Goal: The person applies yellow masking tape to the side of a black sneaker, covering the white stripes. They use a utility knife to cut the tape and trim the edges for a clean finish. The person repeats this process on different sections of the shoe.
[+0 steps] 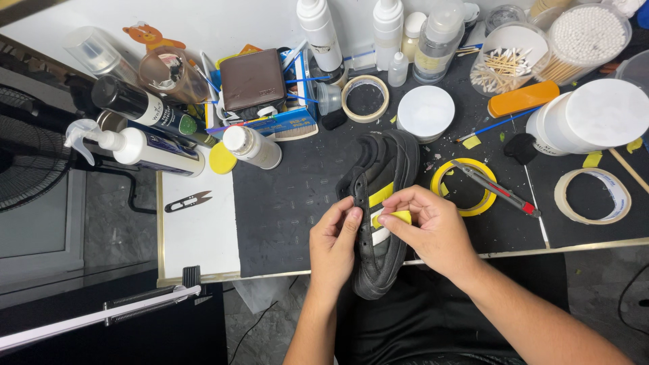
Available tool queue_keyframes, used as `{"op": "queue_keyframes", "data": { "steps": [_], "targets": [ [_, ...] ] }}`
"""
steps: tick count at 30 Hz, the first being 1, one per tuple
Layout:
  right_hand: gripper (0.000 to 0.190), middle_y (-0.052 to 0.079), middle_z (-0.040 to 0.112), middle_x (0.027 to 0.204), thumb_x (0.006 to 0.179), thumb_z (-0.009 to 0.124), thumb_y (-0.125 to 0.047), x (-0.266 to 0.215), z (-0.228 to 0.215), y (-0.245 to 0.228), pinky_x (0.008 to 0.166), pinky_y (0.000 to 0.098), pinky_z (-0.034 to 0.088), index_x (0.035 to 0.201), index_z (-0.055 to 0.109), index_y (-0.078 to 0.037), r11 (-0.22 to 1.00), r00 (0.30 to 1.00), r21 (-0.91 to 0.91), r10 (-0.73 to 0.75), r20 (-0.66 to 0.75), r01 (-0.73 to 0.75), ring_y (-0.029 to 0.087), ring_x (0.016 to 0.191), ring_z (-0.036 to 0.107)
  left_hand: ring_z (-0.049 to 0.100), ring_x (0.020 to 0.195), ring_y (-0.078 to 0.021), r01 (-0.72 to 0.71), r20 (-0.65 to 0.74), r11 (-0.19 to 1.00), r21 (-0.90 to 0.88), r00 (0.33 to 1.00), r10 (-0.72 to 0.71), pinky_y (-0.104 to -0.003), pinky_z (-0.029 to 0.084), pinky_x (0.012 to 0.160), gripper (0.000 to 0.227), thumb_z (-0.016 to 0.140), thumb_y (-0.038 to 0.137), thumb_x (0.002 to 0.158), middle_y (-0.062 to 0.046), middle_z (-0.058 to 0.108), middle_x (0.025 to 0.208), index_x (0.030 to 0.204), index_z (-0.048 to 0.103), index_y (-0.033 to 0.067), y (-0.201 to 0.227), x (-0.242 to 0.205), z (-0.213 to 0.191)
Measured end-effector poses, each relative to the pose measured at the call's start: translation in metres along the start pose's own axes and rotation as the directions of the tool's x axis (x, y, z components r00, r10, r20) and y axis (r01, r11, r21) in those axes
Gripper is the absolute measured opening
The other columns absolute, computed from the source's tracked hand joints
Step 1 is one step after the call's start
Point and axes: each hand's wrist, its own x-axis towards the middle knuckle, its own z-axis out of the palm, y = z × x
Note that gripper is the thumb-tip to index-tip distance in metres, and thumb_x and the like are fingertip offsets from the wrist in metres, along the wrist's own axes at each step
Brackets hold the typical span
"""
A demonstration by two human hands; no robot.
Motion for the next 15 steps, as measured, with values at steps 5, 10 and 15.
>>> {"op": "queue_keyframes", "data": {
  "steps": [5, 10, 15],
  "targets": [
    [0.018, 0.004, 0.072, 0.093, 0.089, 0.073, 0.002, -0.001, 0.003, 0.003, 0.074, 0.0211, 0.056, 0.106, 0.066, 0.002, 1.0, 1.0, -0.012, -0.01, -0.025, 0.01, 0.006, 0.085, 0.068, 0.067, 0.092, -0.0081, -0.009, -0.001, 0.998, 0.066, 1.0, 0.009, -0.024, 0.055, 0.082, 0.031, 0.067, 0.014, 0.1, -0.006, 0.077, 0.102, 0.125, 0.07, -0.0036, 0.003, -0.002, 0.002],
    [0.018, 0.004, 0.071, 0.092, 0.089, 0.074, 0.001, -0.003, 0.002, 0.004, 0.072, 0.0211, 0.055, 0.106, 0.067, 0.002, 0.999, 0.999, -0.039, -0.002, -0.044, 0.0, 0.006, 0.083, 0.066, 0.069, 0.093, -0.0106, -0.066, -0.011, 0.986, 0.151, 0.998, 0.069, -0.025, 0.056, 0.083, 0.03, 0.068, 0.014, 0.098, -0.009, 0.078, 0.104, 0.122, 0.072, -0.0032, 0.011, -0.002, 0.005],
    [0.018, 0.004, 0.073, 0.092, 0.088, 0.073, 0.001, -0.004, 0.0, 0.003, 0.073, 0.0209, 0.056, 0.105, 0.067, 0.002, 0.999, 0.998, -0.038, 0.012, -0.056, -0.014, 0.006, 0.084, 0.069, 0.074, 0.094, -0.0144, -0.127, -0.006, 0.948, 0.294, 0.991, 0.135, -0.026, 0.057, 0.083, 0.028, 0.07, 0.014, 0.096, -0.011, 0.079, 0.104, 0.118, 0.073, -0.0019, 0.023, -0.004, 0.01]
  ]
}}
